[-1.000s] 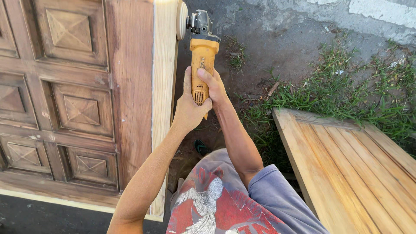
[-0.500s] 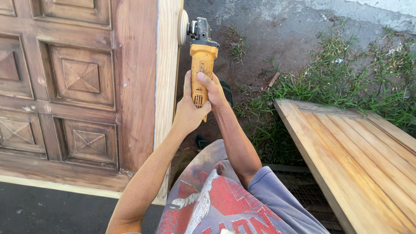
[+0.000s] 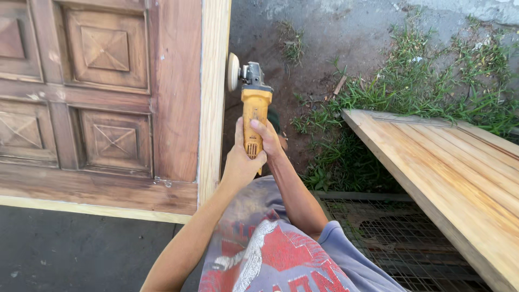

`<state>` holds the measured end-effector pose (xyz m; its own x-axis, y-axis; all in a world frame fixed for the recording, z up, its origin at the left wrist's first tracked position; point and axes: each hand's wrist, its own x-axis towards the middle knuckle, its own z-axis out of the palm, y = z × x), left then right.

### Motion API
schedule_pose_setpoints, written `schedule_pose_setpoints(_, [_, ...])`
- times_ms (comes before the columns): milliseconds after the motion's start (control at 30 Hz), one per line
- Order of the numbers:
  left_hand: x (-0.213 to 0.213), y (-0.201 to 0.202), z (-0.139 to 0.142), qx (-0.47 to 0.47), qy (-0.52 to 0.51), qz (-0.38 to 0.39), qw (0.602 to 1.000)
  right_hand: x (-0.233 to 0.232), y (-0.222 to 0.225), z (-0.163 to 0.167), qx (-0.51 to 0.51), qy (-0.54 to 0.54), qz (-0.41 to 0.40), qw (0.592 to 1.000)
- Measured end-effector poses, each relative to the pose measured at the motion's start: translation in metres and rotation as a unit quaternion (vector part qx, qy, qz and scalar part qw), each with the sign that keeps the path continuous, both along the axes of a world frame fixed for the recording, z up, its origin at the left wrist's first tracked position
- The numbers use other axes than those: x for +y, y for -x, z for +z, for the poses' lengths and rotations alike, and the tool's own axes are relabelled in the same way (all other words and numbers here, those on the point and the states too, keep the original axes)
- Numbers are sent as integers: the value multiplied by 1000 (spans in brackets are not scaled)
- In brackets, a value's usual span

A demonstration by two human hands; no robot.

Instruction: The person uses an angle grinder with a sanding disc to sand the wooden edge and surface of a paneled door, moving along the frame and edges. They then set the grinder down, unplug its power cord, and walk away across the workshop floor.

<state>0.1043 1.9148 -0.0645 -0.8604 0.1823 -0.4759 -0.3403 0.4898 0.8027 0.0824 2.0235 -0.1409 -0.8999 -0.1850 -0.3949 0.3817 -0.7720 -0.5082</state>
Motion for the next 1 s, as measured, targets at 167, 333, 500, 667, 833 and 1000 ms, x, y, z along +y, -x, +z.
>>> schedule_pose_setpoints(167, [22,54,-8,8,27,-35,999,29,50,15,23,-9,-43,999])
schedule_pose_setpoints(333, [52,135,-31,57,31,-42,997,54,133,9,29,30,-45,998])
schedule_pose_setpoints(500, [66,193,-44,63,30,-19,997,69,199,-6,56,38,-22,997])
schedule_pose_setpoints(667, [70,218,-50,85,0,-1,996,69,226,-17,72,49,-10,996])
schedule_pose_setpoints(833, [59,199,-52,64,16,3,998,59,210,-23,84,54,0,995])
schedule_pose_setpoints(1000, [39,155,-44,56,34,-8,998,42,165,-20,55,5,-6,998])
